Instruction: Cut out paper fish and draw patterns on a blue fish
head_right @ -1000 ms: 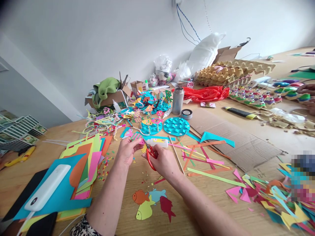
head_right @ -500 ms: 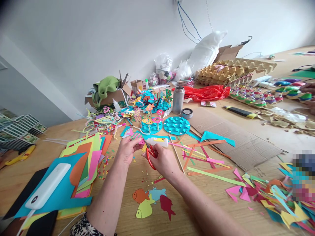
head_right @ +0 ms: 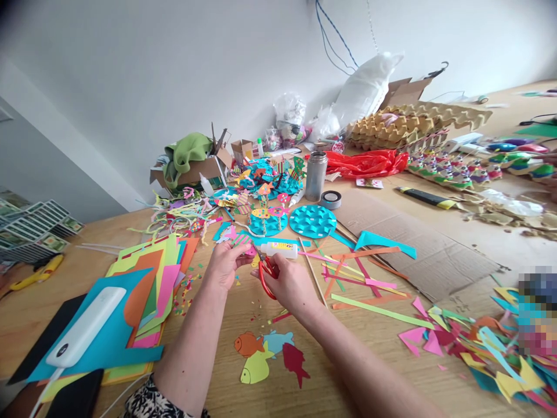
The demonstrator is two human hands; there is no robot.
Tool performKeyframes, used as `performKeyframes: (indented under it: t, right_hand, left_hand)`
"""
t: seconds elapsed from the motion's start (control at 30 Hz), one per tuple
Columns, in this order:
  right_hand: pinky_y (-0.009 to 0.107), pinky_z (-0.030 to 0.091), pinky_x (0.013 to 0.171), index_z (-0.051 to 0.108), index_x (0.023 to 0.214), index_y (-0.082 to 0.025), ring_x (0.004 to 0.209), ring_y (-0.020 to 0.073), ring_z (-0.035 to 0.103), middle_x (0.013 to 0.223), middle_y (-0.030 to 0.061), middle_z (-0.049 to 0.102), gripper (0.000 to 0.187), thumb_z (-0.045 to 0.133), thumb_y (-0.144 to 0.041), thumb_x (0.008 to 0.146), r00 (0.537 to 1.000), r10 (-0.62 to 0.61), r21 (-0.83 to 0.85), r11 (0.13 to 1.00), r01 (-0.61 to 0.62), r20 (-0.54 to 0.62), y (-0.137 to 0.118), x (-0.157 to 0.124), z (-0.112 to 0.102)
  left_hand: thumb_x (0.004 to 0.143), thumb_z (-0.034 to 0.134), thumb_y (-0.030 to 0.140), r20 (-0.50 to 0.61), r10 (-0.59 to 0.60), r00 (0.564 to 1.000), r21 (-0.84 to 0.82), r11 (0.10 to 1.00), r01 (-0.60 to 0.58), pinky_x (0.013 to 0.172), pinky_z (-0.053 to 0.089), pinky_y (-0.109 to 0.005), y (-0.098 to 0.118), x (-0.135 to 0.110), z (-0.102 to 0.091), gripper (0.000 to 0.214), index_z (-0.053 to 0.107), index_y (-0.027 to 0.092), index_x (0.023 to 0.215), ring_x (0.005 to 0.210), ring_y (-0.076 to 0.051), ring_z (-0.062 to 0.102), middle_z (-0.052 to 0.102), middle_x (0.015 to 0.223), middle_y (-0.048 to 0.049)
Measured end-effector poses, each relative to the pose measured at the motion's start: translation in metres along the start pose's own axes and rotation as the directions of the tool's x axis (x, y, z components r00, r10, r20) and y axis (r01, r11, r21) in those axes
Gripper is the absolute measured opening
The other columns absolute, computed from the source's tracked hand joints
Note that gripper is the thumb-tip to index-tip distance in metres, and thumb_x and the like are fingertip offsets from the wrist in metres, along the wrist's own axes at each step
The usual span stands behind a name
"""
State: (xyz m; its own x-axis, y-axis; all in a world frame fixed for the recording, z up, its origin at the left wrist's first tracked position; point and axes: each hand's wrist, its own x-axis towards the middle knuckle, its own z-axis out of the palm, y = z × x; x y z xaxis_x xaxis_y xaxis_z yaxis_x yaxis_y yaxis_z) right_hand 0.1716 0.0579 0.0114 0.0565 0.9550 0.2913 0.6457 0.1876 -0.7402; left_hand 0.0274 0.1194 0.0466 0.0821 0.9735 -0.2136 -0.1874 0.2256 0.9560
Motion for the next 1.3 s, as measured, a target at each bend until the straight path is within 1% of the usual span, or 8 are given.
performKeyframes:
  t: [0.17,0.37,0.6,0.8,1.03,1.17,1.3]
  right_hand:
    - [0.027,0.03,0.05,0.042,0.067,-0.024,0.05,0.0146,0.046,0.059,0.0017,0.058,0.04,0.057,-0.058,0.082,1.0,0.02,0.006,1.0,-0.02,0.021,0.001,0.0,0.0004]
    - [0.027,0.029,0.051,0.043,0.068,-0.024,0.051,0.0145,0.045,0.059,0.0011,0.057,0.038,0.057,-0.055,0.083,0.999,0.024,-0.007,1.0,-0.023,0.04,0.0019,0.0001,0.0004]
    - [0.026,0.029,0.05,0.041,0.066,-0.023,0.049,0.0134,0.043,0.056,-0.0004,0.054,0.038,0.057,-0.054,0.083,0.999,0.02,-0.036,0.999,-0.019,0.028,0.0026,0.0001,0.001]
    - [0.025,0.029,0.05,0.045,0.068,-0.023,0.05,0.0132,0.044,0.057,-0.0005,0.055,0.035,0.057,-0.052,0.084,0.999,0.023,-0.039,0.999,-0.022,0.028,0.0041,-0.0004,0.0013]
    - [0.025,0.03,0.049,0.045,0.066,-0.022,0.049,0.0131,0.046,0.057,0.0002,0.057,0.039,0.055,-0.056,0.084,1.0,0.002,-0.044,0.999,0.0,0.026,0.004,0.0004,0.0015]
    - [0.025,0.031,0.05,0.046,0.067,-0.022,0.049,0.0142,0.049,0.057,0.0013,0.058,0.04,0.053,-0.057,0.085,0.999,-0.001,-0.093,0.996,0.004,0.032,0.0043,0.0001,0.0013]
    - [0.026,0.032,0.053,0.051,0.073,-0.022,0.054,0.0176,0.057,0.061,0.0033,0.063,0.037,0.052,-0.056,0.087,1.0,-0.013,-0.195,0.981,0.017,0.021,0.004,-0.0015,0.0008]
  left_hand:
    - [0.056,0.079,0.026,-0.002,0.0,1.0,0.022,1.0,0.0,0.054,0.052,-0.023,0.0006,-0.0001,-0.0006,0.018,0.069,0.013,0.066,0.051,-0.012,0.06,0.068,0.06,-0.0037]
    - [0.056,0.077,0.021,-0.039,0.015,0.999,0.049,0.999,-0.013,0.052,0.051,-0.022,0.0008,0.0008,-0.0001,0.014,0.069,0.014,0.066,0.05,-0.012,0.06,0.067,0.059,-0.0029]
    - [0.058,0.077,0.02,-0.049,0.037,0.998,0.084,0.996,-0.032,0.053,0.052,-0.022,0.0018,-0.0002,0.0007,0.013,0.069,0.013,0.065,0.051,-0.012,0.061,0.067,0.058,-0.0025]
    - [0.059,0.072,0.016,-0.053,0.039,0.998,0.117,0.993,-0.033,0.05,0.051,-0.021,0.002,0.0,0.0017,0.007,0.067,0.013,0.064,0.048,-0.011,0.059,0.066,0.055,-0.001]
    - [0.059,0.072,0.016,-0.05,0.047,0.998,0.134,0.99,-0.04,0.05,0.051,-0.021,0.0029,-0.0009,0.0017,0.007,0.067,0.013,0.063,0.049,-0.012,0.06,0.065,0.055,-0.0005]
    - [0.059,0.074,0.017,-0.048,0.048,0.998,0.138,0.99,-0.041,0.05,0.051,-0.021,0.0024,-0.0009,0.0012,0.009,0.066,0.013,0.062,0.049,-0.012,0.059,0.064,0.055,-0.001]
    - [0.06,0.072,0.018,-0.059,0.046,0.997,0.134,0.99,-0.038,0.051,0.051,-0.022,0.0012,0.0005,0.0007,0.007,0.067,0.013,0.063,0.049,-0.012,0.06,0.065,0.056,-0.0012]
